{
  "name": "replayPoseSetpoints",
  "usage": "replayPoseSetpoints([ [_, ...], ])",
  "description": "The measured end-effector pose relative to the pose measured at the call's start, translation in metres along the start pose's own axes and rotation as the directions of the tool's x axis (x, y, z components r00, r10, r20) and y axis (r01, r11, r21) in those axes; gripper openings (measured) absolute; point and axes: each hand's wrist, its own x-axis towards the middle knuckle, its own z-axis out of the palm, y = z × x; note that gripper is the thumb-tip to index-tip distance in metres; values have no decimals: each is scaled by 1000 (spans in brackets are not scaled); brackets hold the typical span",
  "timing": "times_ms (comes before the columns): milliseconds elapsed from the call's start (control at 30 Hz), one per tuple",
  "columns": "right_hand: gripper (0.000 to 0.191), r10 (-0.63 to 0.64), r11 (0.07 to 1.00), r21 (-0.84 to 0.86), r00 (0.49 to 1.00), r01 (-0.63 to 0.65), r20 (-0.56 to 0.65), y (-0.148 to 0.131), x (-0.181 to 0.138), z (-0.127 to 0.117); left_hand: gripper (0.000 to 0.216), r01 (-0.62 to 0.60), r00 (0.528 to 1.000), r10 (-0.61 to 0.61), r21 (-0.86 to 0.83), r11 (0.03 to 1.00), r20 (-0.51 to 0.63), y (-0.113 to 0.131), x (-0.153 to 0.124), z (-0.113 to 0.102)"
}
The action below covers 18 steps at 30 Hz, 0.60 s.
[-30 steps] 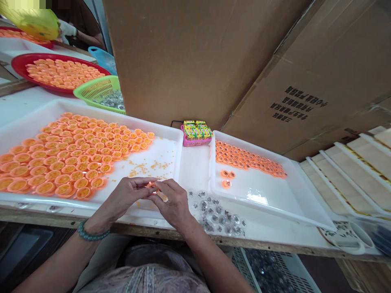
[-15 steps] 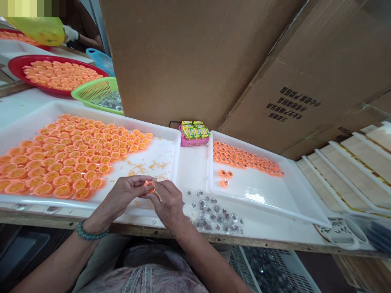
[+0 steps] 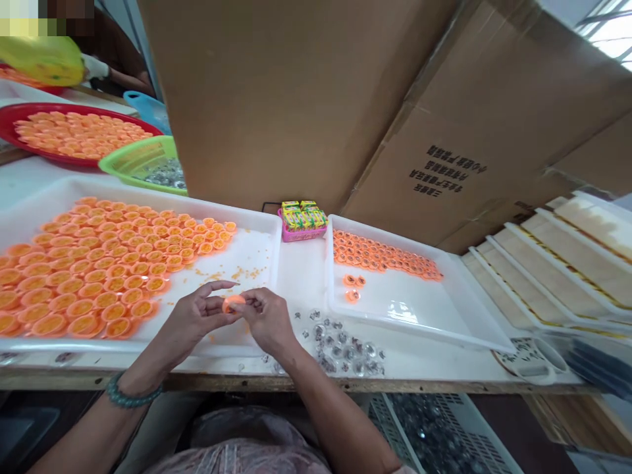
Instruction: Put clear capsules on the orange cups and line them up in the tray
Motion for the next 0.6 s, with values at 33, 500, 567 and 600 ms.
replayPoseSetpoints([
  [33, 14, 1, 1000, -17, 1000, -1, -9, 0, -1, 2, 65, 8, 1000, -8, 22, 1000, 3, 1, 0, -1],
  [500, 31, -91, 898, -404, 824, -175, -559, 13, 3, -158, 63, 117, 992, -101, 222, 968, -81, -11, 8, -1],
  [567, 29, -55, 781, -516, 784, -352, -618, 21, 10, -207, 61, 185, 983, -174, 258, 948, -65, -18, 16, -10],
  [600, 26, -64, 752, -541, 775, -376, -628, 25, 12, -226, 57, 192, 981, -181, 264, 945, -66, -22, 20, -14],
])
